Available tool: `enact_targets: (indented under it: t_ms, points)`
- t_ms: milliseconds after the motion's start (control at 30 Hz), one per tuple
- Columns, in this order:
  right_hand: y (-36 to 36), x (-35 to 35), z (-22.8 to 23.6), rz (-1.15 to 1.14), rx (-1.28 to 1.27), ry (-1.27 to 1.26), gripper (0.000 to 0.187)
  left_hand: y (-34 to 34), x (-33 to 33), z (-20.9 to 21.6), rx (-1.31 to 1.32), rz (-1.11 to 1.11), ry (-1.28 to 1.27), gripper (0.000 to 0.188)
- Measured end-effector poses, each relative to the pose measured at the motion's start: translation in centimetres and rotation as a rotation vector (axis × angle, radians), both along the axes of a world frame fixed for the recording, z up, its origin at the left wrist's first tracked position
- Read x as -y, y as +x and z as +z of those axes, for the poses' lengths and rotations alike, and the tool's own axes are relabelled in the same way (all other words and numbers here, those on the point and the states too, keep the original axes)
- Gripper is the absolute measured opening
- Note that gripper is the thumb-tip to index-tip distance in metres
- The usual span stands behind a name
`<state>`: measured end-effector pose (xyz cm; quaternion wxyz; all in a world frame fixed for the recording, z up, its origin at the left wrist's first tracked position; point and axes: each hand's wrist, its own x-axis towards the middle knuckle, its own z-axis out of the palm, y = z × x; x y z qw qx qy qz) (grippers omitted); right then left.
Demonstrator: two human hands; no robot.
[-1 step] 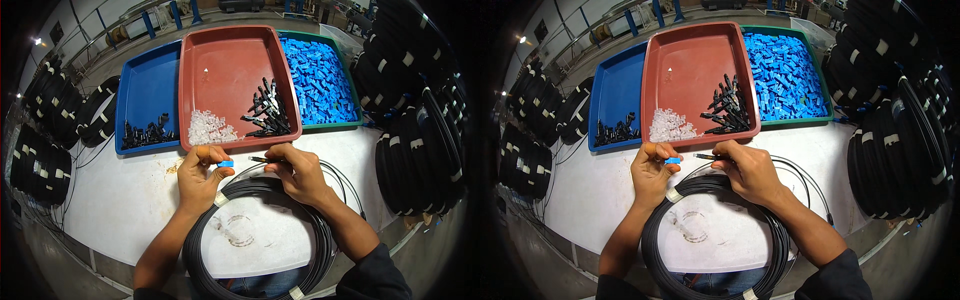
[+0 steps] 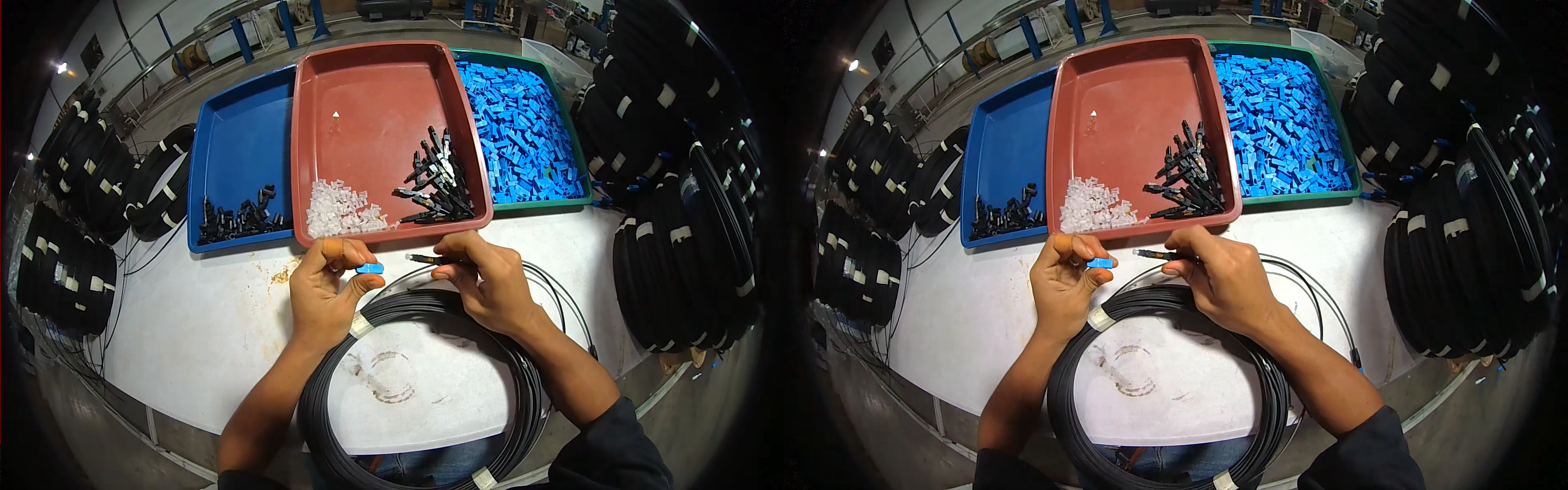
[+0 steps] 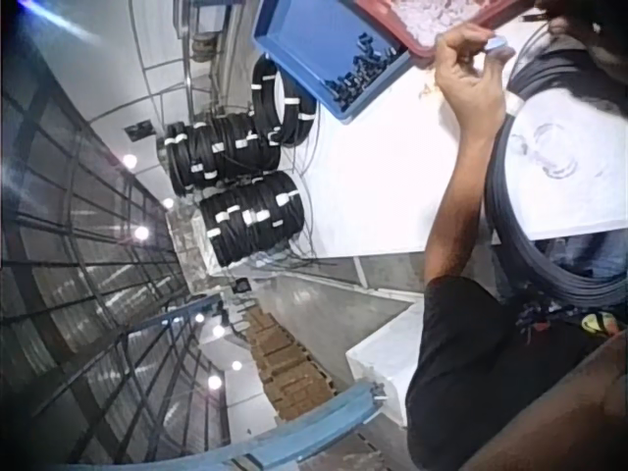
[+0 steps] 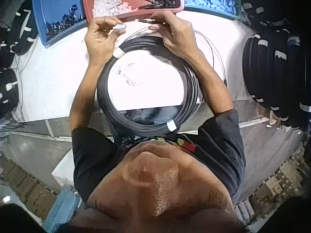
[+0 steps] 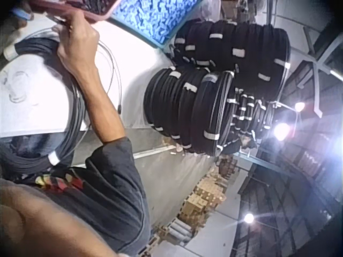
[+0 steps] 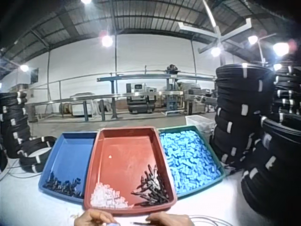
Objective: The person attaches connector components from trays onto the ends of coiled cables by hand, stacks the finished cables, and continues assembling connectors onto another coiled cable.
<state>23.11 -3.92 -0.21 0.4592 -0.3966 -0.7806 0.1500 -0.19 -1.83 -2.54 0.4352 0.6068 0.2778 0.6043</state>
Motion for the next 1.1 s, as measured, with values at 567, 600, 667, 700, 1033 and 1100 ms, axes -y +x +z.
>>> enact_targets:
  t_ms: [567, 600, 667, 700, 1033, 1100]
  points:
    - [-0.2, 0.0, 0.6, -0.076, -0.096, 0.011, 0.016, -0.2, 0.7, 0.9, -0.139, 0.065, -0.025, 0.032]
    - [-0.2, 0.0, 0.5, -0.048, -0.094, 0.007, 0.016, -0.2, 0.7, 0.8, -0.155, 0.071, -0.016, 0.031]
    - [-0.1, 0.0, 0.4, -0.043, -0.086, 0.012, 0.018, -0.2, 0.7, 0.7, -0.171, 0.075, -0.005, 0.031]
    - [-0.1, 0.0, 0.5, -0.035, -0.086, 0.004, 0.018, -0.2, 0.6, 0.7, -0.18, 0.08, -0.001, 0.031]
    - [0.2, 0.0, 0.4, -0.005, -0.027, -0.003, 0.027, 0.1, 1.4, 2.1, -0.403, 0.14, 0.038, 0.035]
    - [0.3, -0.1, 0.2, 0.012, -0.027, 0.026, 0.028, 0.1, 1.2, 2.2, -0.45, 0.162, 0.132, 0.034]
